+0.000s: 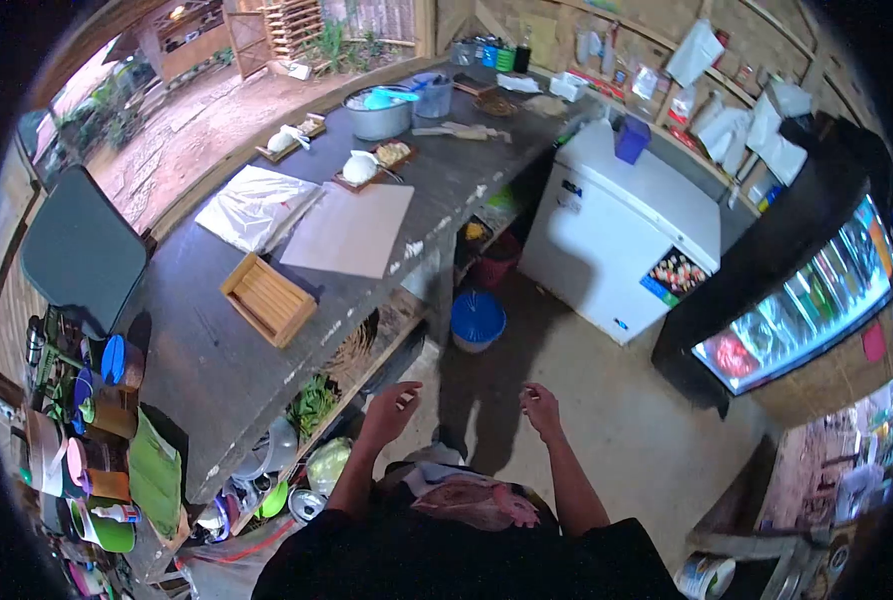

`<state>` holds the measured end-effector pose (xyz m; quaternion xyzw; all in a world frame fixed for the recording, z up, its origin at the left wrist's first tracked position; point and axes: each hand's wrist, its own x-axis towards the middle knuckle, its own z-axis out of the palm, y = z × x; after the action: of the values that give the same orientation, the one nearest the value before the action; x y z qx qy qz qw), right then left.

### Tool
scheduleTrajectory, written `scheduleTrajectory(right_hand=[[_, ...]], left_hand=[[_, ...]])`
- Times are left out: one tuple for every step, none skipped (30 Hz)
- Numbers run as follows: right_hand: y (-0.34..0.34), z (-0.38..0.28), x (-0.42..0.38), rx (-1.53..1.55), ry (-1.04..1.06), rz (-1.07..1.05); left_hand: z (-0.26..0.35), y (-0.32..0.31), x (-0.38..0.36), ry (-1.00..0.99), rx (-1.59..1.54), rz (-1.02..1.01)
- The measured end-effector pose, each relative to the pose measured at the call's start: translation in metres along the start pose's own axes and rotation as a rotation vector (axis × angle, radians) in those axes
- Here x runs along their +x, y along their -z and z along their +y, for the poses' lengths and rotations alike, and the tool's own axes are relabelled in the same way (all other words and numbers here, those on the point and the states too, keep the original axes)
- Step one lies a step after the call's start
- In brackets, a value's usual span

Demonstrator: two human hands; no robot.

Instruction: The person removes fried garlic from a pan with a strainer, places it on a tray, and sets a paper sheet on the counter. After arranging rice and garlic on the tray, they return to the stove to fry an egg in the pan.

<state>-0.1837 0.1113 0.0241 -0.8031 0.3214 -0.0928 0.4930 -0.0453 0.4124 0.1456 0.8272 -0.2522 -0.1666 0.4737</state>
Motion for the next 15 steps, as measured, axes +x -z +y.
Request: scheduleTrajectory(right_hand=[[-0.002,-0.016,0.025,-0.003,0.018,-0.014],[-0.002,-0.03,0.045,0.048,0.058,-0.012],[-0.002,-0.043,0.061,0.1,0.09,-0.012],[0.0,-0.061,0.075,0.098,0.092,-0.032],[0.0,-0.079,0.091,0.103,0.124,-0.045],[-0.002,-0.094,0.109,0.109,0.157,-0.058],[-0.007,-0.103,0.129,0.109,0.16,-0.076],[-0.01,-0.112,0.149,0.091,0.251,-0.059],[-0.013,-0.122,0.168,0.073,0.343,-0.043],[-0.015,-0.138,0.184,0.073,0.346,-0.062],[-0.017,-0.154,0.199,0.052,0.397,-0.054],[-0.019,-0.173,0.213,0.031,0.448,-0.048],[-0.021,-0.189,0.228,0.032,0.454,-0.068],[-0.024,-0.206,0.243,0.033,0.533,-0.082],[-0.029,-0.22,0.261,0.037,0.612,-0.095]], left_hand=[[0.002,0.003,0.018,-0.054,-0.015,0.044],[0.006,0.008,0.035,-0.048,-0.015,0.062],[0.013,0.014,0.051,-0.084,-0.004,0.076],[0.023,0.023,0.063,-0.116,0.01,0.088],[0.033,0.032,0.074,-0.119,0.049,0.098],[0.032,0.037,0.087,-0.104,0.053,0.109],[0.029,0.041,0.099,-0.082,0.064,0.144],[0.026,0.044,0.11,-0.061,0.073,0.179],[0.026,0.049,0.119,-0.047,0.074,0.191],[0.028,0.056,0.126,-0.057,0.076,0.242],[0.031,0.061,0.133,-0.068,0.079,0.293],[0.037,0.067,0.14,-0.053,0.081,0.307],[0.044,0.072,0.148,-0.011,0.077,0.333],[0.047,0.075,0.156,0.03,0.073,0.362],[0.045,0.077,0.166,-0.003,0.083,0.403]])
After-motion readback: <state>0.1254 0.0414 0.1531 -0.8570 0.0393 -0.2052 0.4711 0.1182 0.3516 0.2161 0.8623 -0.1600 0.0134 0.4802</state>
